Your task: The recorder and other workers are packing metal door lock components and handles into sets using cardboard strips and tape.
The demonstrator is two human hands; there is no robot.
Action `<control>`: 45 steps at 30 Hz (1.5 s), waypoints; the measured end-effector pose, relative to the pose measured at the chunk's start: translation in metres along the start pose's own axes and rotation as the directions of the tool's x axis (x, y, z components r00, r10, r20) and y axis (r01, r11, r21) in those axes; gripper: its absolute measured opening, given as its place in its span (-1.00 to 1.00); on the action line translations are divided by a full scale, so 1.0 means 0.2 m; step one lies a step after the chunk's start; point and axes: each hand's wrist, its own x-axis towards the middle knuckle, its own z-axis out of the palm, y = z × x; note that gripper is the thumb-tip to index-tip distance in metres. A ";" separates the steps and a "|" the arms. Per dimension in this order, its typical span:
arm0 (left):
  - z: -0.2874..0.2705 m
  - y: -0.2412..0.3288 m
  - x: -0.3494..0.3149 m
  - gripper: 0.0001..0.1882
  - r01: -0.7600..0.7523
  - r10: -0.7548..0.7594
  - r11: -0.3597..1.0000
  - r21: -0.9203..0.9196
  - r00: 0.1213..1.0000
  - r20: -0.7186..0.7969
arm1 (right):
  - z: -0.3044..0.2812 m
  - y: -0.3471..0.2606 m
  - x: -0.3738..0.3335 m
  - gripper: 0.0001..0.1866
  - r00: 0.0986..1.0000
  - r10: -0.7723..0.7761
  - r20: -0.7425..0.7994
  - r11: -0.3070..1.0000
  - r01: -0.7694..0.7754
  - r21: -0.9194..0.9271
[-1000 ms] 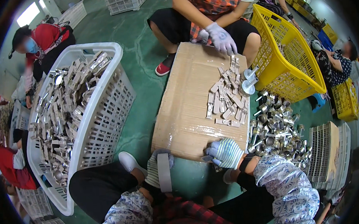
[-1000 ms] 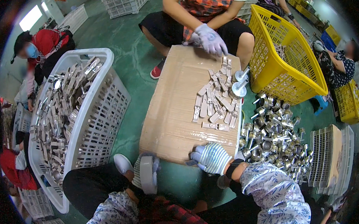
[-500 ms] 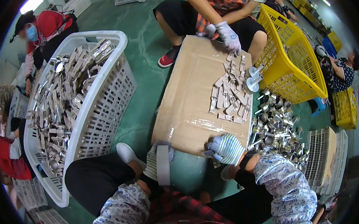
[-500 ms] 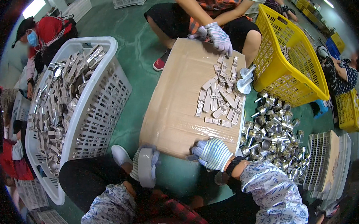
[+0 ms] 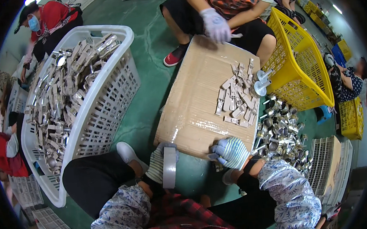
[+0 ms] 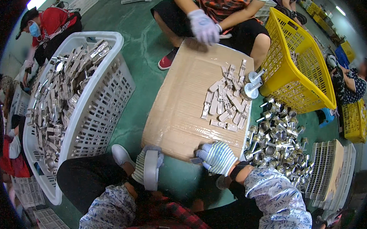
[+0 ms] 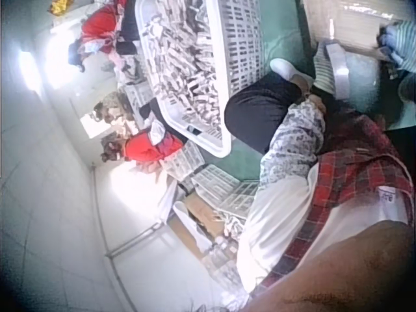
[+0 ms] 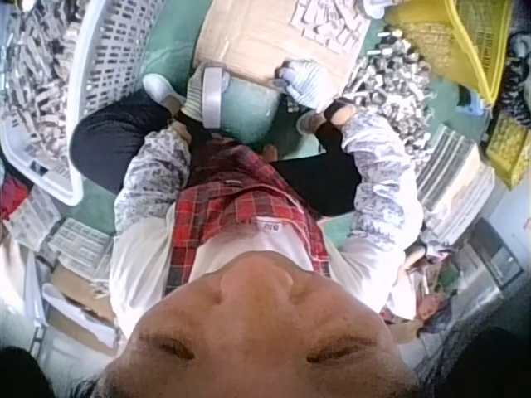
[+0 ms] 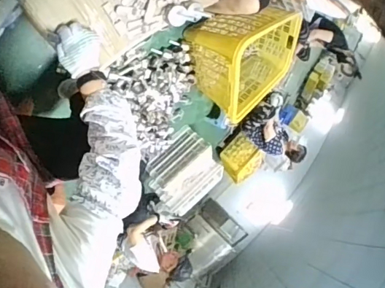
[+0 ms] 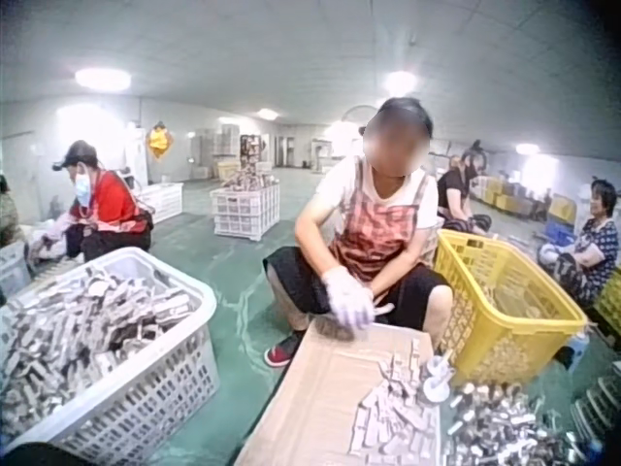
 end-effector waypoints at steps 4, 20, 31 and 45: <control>0.01 -0.03 0.02 -0.80 -0.162 0.163 0.971 0.177 0.987 0.005 | 0.00 0.01 -0.01 -0.76 1.000 0.009 0.026 1.000 -0.009 -0.025; 0.02 -0.12 0.10 -0.65 -0.013 0.013 1.000 -0.002 0.996 -0.089 | 0.14 0.04 -0.11 -0.85 0.943 -0.032 -0.332 0.992 0.071 0.107; -0.10 -0.14 0.17 -0.77 0.065 -0.038 0.957 -0.283 0.994 0.098 | -0.04 0.00 -0.01 -0.73 0.974 -0.221 -0.045 0.975 0.219 -0.042; -0.13 -0.13 0.18 -0.68 0.101 -0.067 0.956 -0.274 0.990 0.128 | -0.13 -0.01 0.02 -0.64 0.930 -0.365 0.051 0.923 0.368 -0.112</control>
